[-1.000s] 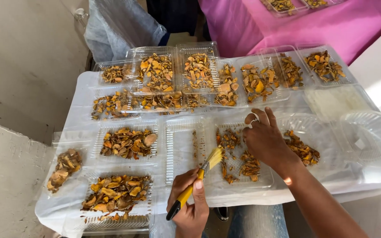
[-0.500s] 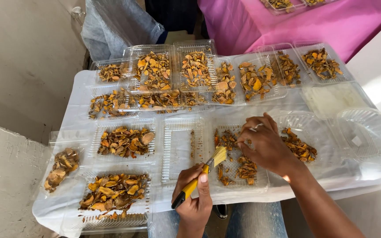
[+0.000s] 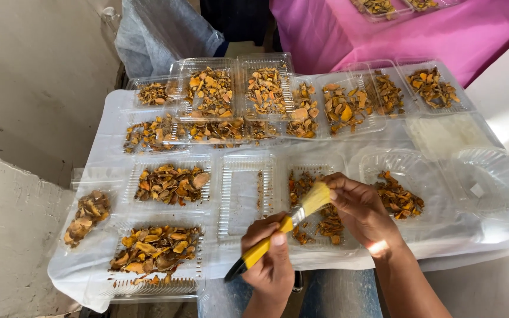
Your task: Sorting and cleaning dried turmeric pieces in plastic containers using a brush and hands.
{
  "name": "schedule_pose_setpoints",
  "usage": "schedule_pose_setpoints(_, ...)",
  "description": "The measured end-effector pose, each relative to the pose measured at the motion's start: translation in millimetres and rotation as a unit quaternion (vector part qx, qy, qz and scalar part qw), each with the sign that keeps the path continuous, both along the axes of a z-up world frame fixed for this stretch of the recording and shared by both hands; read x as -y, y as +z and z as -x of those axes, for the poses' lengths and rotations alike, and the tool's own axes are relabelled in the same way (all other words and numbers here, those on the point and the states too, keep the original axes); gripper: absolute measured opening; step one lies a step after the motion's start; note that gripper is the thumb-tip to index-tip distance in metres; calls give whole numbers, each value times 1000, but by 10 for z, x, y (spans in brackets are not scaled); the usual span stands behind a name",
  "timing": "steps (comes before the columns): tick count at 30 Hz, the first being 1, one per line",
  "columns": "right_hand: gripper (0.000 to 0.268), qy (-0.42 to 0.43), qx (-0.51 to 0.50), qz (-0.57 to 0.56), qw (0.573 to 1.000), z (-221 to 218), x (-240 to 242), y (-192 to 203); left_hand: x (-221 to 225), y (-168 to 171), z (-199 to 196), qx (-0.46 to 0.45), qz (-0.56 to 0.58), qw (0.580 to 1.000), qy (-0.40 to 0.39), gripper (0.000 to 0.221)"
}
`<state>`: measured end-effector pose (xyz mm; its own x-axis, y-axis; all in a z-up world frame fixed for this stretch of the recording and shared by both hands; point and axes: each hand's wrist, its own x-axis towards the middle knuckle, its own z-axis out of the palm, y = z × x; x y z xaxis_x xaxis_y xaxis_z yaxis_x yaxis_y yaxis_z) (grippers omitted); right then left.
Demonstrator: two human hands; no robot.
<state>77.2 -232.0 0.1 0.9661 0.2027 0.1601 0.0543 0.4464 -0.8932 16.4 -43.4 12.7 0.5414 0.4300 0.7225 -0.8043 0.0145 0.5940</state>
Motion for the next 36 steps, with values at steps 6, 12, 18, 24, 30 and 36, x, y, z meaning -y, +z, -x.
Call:
schedule_pose_setpoints(6,18,-148,92,189,966,128,333,413,-152,-96,13,-84,-132,988,-6,12)
schedule_pose_setpoints(12,22,-270,206,758,556,220,1304,8,-266,-235,6,-131,-95,985,51,18)
schedule_pose_setpoints(18,12,-202,361,641,647,65,492,236,-218,-94,65,-138,-92,985,45,20)
schedule_pose_setpoints(24,17,-47,288,794,534,-40,34,-45,-294,-88,106,-136,-95,985,57,18)
schedule_pose_setpoints(30,19,-51,269,729,627,5,50,109,-294,-82,82,-114,-102,987,40,15)
schedule_pose_setpoints(36,17,-115,35,344,931,143,32,214,-140,-166,59,-25,-57,997,48,16)
